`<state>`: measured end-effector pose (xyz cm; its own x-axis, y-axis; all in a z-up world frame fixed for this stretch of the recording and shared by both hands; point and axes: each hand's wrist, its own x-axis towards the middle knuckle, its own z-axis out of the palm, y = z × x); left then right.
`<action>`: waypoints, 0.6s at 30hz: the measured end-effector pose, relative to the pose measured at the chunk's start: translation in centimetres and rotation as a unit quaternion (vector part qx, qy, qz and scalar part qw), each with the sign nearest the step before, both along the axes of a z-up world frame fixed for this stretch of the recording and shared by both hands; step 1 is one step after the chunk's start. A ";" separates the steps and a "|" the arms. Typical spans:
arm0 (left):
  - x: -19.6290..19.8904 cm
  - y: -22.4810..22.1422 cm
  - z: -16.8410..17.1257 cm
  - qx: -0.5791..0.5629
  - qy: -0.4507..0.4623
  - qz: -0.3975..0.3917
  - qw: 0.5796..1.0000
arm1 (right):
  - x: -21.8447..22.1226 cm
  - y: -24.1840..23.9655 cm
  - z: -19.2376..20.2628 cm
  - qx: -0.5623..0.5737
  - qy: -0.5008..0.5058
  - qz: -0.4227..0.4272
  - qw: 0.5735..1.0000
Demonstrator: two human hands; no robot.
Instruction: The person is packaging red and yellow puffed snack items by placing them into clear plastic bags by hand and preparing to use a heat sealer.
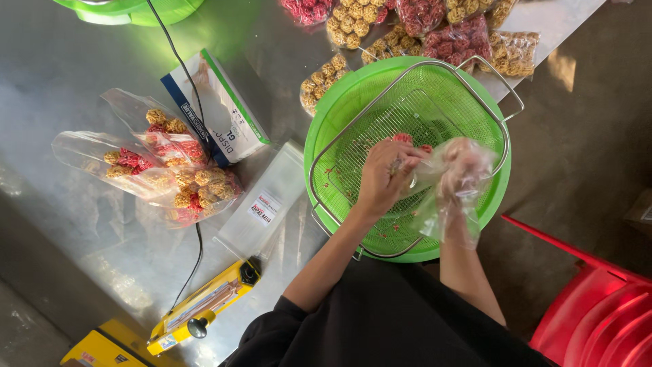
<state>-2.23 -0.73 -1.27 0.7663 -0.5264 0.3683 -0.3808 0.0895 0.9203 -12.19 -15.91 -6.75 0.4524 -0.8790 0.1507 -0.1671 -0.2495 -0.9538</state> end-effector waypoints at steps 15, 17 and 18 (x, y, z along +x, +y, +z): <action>0.0 -0.7 -0.3 -0.291 0.351 -0.064 0.888 | 2.1 2.8 8.5 -0.031 0.164 0.442 0.881; 0.9 -0.5 1.1 -0.285 0.368 -0.039 0.884 | 2.4 2.6 8.5 -0.029 0.122 0.458 0.880; 1.5 -0.3 1.9 -0.272 0.381 -0.025 0.883 | 2.5 2.5 8.5 -0.030 0.097 0.461 0.881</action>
